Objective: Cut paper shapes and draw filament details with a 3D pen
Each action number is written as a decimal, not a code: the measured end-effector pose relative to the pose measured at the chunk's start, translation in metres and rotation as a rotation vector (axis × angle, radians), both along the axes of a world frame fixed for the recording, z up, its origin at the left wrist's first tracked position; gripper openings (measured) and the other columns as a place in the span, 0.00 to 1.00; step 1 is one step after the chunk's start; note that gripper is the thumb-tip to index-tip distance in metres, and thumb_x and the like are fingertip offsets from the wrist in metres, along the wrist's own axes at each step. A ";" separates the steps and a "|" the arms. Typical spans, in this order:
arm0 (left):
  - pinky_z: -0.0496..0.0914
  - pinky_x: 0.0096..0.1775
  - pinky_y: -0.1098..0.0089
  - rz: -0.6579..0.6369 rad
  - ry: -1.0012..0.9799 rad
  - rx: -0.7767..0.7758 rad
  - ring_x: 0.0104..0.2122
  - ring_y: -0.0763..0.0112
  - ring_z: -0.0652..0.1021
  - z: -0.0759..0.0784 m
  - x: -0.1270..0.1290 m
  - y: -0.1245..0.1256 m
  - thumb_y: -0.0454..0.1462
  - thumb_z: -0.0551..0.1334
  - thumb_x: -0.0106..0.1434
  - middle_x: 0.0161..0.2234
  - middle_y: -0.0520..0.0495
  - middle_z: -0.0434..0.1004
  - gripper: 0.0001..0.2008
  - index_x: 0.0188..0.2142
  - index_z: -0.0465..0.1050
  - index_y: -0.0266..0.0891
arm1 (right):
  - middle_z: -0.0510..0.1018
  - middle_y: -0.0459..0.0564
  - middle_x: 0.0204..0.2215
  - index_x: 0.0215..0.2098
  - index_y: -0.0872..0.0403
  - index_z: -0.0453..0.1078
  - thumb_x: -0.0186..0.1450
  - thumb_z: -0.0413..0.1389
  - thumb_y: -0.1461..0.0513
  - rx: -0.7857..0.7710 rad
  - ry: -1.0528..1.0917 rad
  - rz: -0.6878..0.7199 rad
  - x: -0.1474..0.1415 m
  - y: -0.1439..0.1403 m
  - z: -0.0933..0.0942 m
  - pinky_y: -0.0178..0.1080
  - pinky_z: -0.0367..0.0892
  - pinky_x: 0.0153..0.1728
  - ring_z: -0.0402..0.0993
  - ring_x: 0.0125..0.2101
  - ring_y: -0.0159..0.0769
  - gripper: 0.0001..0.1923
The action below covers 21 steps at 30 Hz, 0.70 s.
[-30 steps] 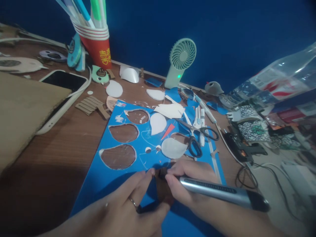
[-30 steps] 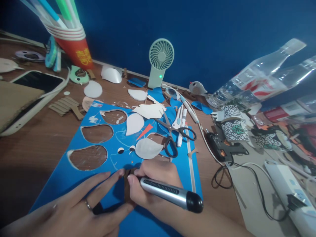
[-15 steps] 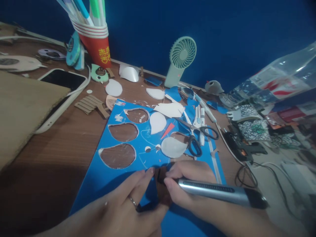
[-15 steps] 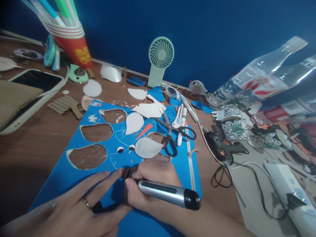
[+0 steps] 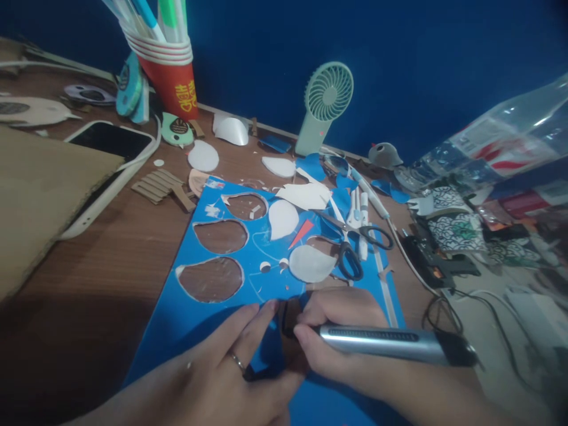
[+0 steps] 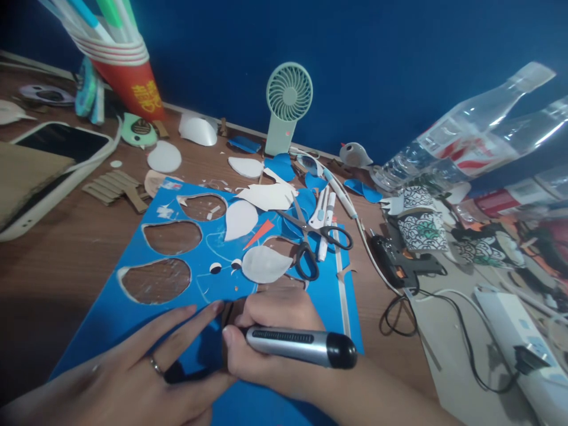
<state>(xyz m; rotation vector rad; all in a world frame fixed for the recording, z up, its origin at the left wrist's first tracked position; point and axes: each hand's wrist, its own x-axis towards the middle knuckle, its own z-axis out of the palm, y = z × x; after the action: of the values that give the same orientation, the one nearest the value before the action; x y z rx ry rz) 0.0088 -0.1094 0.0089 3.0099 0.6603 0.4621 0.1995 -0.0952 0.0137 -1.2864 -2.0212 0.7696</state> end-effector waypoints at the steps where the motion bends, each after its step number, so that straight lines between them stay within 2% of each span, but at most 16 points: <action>1: 0.53 0.53 0.56 -0.019 0.011 0.006 0.46 0.57 0.71 0.000 0.000 0.000 0.42 0.53 0.58 0.47 0.59 0.69 0.11 0.37 0.71 0.47 | 0.68 0.42 0.13 0.16 0.53 0.60 0.53 0.53 0.63 -0.008 0.006 0.004 0.000 0.000 0.001 0.30 0.61 0.21 0.61 0.15 0.25 0.10; 5: 0.53 0.53 0.53 -0.076 0.044 0.035 0.47 0.53 0.70 -0.001 -0.002 0.000 0.42 0.55 0.57 0.47 0.55 0.69 0.11 0.37 0.71 0.45 | 0.68 0.42 0.14 0.16 0.54 0.59 0.54 0.52 0.65 -0.031 0.012 0.027 -0.001 0.001 0.004 0.30 0.61 0.21 0.63 0.16 0.25 0.10; 10: 0.52 0.54 0.52 -0.098 0.049 -0.023 0.48 0.52 0.69 -0.001 -0.003 0.000 0.42 0.57 0.55 0.45 0.56 0.69 0.07 0.30 0.70 0.44 | 0.68 0.41 0.14 0.16 0.54 0.57 0.54 0.52 0.66 -0.029 -0.042 0.074 0.002 0.003 0.005 0.29 0.60 0.19 0.62 0.15 0.25 0.11; 13: 0.52 0.54 0.52 -0.086 0.053 0.010 0.48 0.54 0.69 -0.002 -0.003 0.000 0.42 0.57 0.55 0.46 0.56 0.69 0.07 0.31 0.70 0.44 | 0.66 0.41 0.13 0.15 0.54 0.56 0.54 0.52 0.65 -0.039 -0.052 0.081 0.002 0.003 0.006 0.29 0.60 0.19 0.61 0.15 0.24 0.11; 18: 0.49 0.55 0.50 -0.109 0.051 0.004 0.47 0.50 0.69 -0.004 -0.004 0.000 0.42 0.57 0.55 0.45 0.56 0.69 0.08 0.32 0.70 0.43 | 0.65 0.41 0.13 0.15 0.54 0.55 0.55 0.51 0.66 -0.094 -0.014 0.072 0.002 0.003 0.007 0.30 0.61 0.20 0.61 0.15 0.25 0.12; 21: 0.48 0.55 0.51 -0.099 0.052 -0.003 0.48 0.53 0.69 -0.002 -0.003 -0.001 0.41 0.56 0.57 0.47 0.57 0.69 0.08 0.35 0.71 0.45 | 0.63 0.41 0.12 0.15 0.54 0.53 0.53 0.52 0.66 -0.094 -0.008 0.097 0.003 0.004 0.006 0.30 0.59 0.20 0.59 0.15 0.25 0.13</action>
<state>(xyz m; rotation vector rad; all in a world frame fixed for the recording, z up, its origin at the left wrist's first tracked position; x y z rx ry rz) 0.0057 -0.1101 0.0065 3.0432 0.5108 0.3792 0.2025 -0.0911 0.0194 -1.2525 -2.0886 0.9149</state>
